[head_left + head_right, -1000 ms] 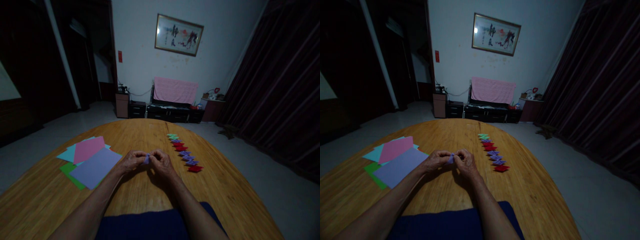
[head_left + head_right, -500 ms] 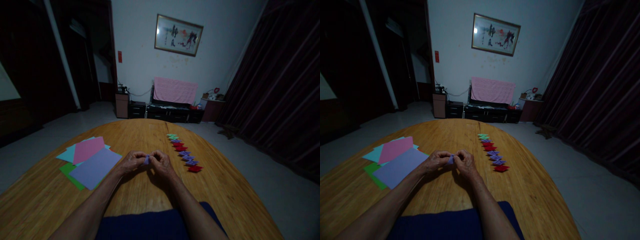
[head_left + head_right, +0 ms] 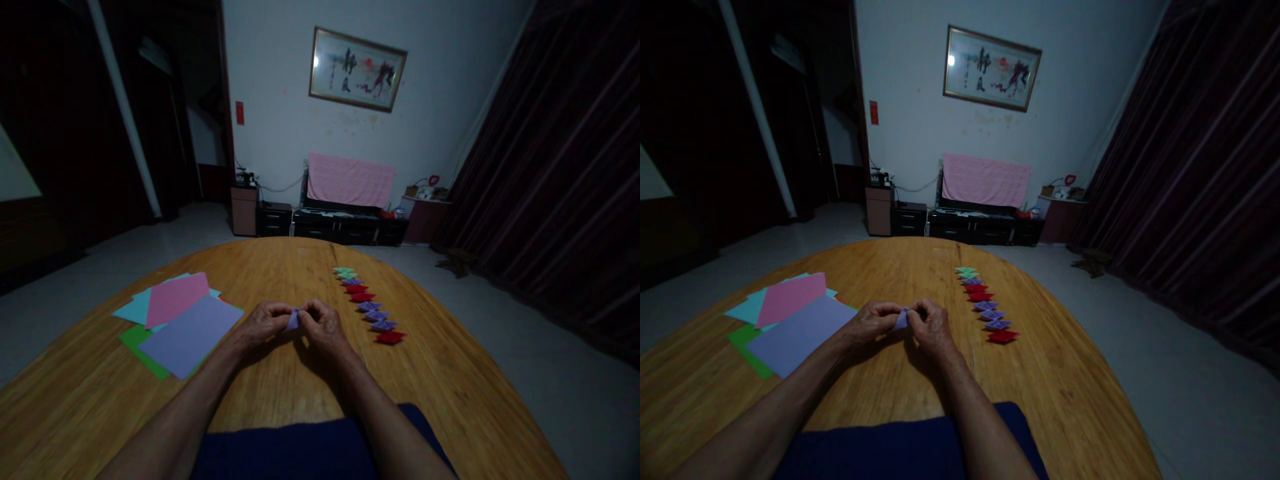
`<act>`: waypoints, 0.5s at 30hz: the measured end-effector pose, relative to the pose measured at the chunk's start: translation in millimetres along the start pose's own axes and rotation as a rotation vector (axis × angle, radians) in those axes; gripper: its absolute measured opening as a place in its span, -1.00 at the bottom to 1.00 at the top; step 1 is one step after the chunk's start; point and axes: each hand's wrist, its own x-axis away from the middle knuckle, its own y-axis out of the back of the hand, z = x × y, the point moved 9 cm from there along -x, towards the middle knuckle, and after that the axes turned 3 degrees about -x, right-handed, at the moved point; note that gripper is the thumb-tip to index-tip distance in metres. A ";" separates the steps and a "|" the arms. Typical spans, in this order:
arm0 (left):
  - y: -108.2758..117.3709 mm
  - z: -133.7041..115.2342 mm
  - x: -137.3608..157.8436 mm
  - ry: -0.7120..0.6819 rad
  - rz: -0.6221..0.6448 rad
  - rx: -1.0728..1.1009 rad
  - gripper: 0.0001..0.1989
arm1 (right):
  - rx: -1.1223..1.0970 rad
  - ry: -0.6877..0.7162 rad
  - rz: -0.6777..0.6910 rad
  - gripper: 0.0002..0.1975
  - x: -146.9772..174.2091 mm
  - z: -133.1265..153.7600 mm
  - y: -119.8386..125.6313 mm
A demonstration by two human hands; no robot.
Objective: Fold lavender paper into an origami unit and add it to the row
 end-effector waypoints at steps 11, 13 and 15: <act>-2.9 -2.7 1.9 -0.008 0.013 0.020 -0.80 | 0.083 0.155 -0.021 -0.86 2.3 22.9 0.9; -2.6 -3.0 2.0 -0.009 0.012 0.021 -0.80 | 0.133 0.189 -0.007 -0.84 3.2 30.1 -0.2; -2.0 -2.2 1.7 -0.006 0.008 0.028 -0.81 | 0.143 0.201 -0.021 -0.83 3.5 32.8 1.0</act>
